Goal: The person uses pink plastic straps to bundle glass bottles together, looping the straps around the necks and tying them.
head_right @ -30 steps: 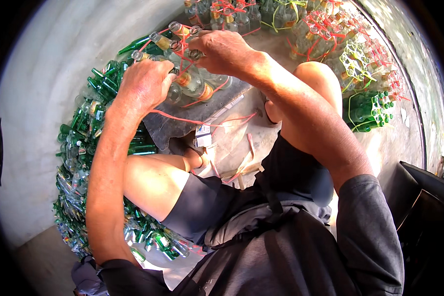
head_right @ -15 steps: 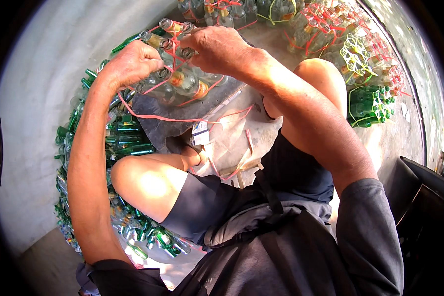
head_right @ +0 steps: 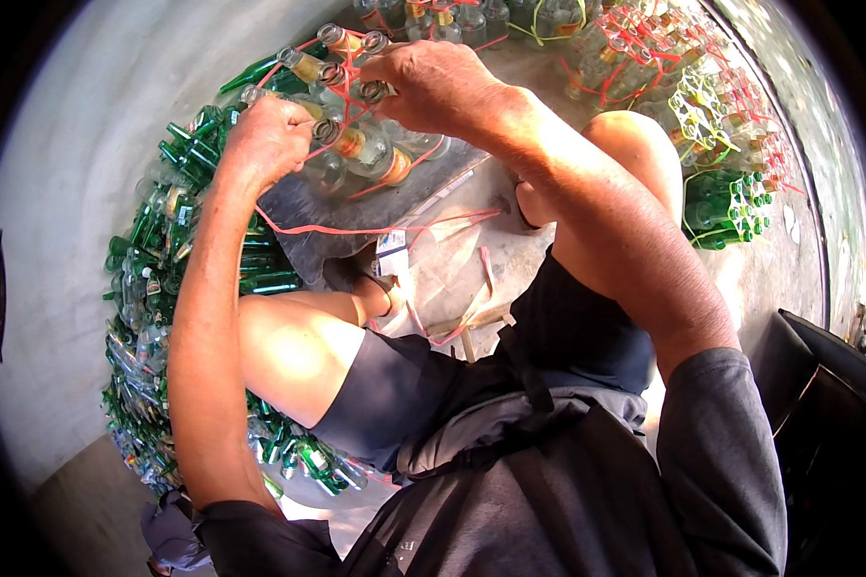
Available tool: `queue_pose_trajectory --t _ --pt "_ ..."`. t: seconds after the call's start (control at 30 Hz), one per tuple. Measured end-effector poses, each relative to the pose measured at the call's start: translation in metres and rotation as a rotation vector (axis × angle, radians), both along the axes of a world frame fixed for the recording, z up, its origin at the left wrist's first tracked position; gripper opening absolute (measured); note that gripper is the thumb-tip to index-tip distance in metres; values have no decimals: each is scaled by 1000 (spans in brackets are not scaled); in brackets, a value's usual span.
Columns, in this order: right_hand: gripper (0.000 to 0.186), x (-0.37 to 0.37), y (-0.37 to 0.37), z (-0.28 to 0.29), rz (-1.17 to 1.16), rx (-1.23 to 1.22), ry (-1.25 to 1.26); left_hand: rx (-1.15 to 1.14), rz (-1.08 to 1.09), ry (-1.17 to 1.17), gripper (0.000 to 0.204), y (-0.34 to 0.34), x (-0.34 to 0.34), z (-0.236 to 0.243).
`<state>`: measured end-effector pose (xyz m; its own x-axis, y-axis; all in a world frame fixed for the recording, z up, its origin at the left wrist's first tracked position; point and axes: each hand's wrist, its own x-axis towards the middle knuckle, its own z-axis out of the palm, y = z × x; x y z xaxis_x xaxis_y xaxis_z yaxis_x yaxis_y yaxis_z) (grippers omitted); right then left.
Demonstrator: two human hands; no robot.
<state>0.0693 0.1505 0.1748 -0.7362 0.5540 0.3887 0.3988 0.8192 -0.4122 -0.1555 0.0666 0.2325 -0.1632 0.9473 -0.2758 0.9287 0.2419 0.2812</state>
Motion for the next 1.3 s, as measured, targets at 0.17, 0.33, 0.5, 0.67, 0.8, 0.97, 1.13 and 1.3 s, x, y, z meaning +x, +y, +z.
queue_pose_trajectory --t 0.17,0.33,0.5,0.67,0.8,0.97,1.13,1.3 --pt "39 -4 -1 -1 18 9 27 389 13 222 20 -33 9 -22" --pt "43 2 -5 15 -21 -107 -83 573 147 -22 20 -49 23 -47" --pt "42 -2 -6 7 -23 -85 -61 763 389 -477 18 -71 40 -74" --pt "46 -3 -4 6 -44 -150 -81 936 550 -706 9 -78 56 -90" --pt "46 -2 -5 10 -33 -143 -66 1000 593 -733 9 -84 68 -93" --pt "47 -2 -7 7 -30 -135 -40 986 691 -988 13 -85 74 -100" --pt "43 -5 -12 13 -18 -161 -46 892 794 -1150 15 -88 72 -96" --pt "37 -6 -23 31 -22 51 -40 905 832 -1315 17 -84 68 -108"
